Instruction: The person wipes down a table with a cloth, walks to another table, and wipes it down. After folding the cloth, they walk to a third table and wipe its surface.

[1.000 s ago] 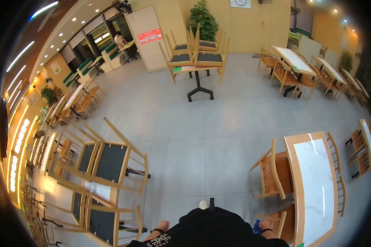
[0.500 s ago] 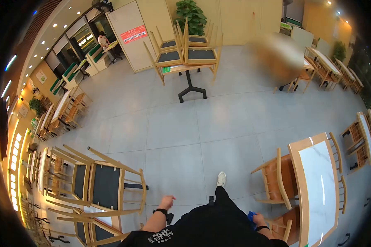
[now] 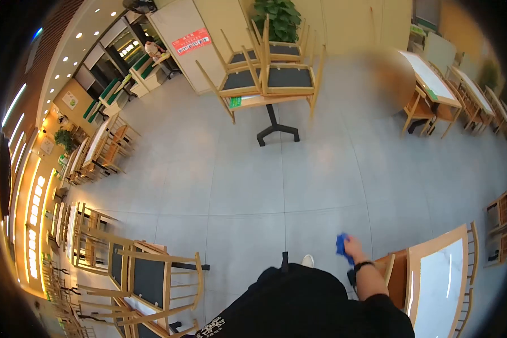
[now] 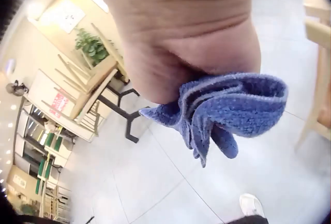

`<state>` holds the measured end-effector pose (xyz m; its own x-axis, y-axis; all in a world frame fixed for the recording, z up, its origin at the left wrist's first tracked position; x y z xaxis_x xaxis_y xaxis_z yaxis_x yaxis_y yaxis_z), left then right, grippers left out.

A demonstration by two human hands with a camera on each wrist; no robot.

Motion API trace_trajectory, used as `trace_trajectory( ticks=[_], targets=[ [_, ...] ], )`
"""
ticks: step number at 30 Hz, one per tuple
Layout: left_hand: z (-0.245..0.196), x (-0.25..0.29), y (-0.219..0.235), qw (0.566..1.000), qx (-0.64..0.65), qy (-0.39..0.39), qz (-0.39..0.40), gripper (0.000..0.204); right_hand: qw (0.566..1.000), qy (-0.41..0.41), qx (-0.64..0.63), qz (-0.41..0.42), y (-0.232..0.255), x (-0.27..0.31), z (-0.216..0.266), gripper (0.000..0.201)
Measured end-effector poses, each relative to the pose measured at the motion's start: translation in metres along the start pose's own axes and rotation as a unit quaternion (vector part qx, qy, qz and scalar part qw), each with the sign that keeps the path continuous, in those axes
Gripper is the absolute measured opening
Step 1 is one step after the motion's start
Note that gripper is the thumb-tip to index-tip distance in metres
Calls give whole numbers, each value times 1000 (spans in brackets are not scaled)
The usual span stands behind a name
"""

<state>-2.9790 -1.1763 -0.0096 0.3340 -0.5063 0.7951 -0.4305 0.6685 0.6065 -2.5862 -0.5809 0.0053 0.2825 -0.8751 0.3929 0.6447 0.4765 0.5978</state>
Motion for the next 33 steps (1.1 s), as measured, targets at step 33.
trace_trajectory(
  ticks=[33],
  targets=[
    [-347, -639, 829, 920, -114, -361, -105, 42, 783, -452, -305, -300, -63, -34, 67, 33]
  ],
)
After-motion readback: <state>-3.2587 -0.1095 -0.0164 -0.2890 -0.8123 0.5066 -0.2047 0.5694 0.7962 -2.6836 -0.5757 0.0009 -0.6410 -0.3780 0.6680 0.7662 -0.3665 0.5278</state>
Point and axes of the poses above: each hand's wrist, its own x-axis away from the middle knuckle, its own y-axis out of the back of the hand, z = x × y, the point moved 3 cm from there along -x, towards the middle knuckle, and after that the axes turned 12 degrees about -x, right-handed, at the moved point
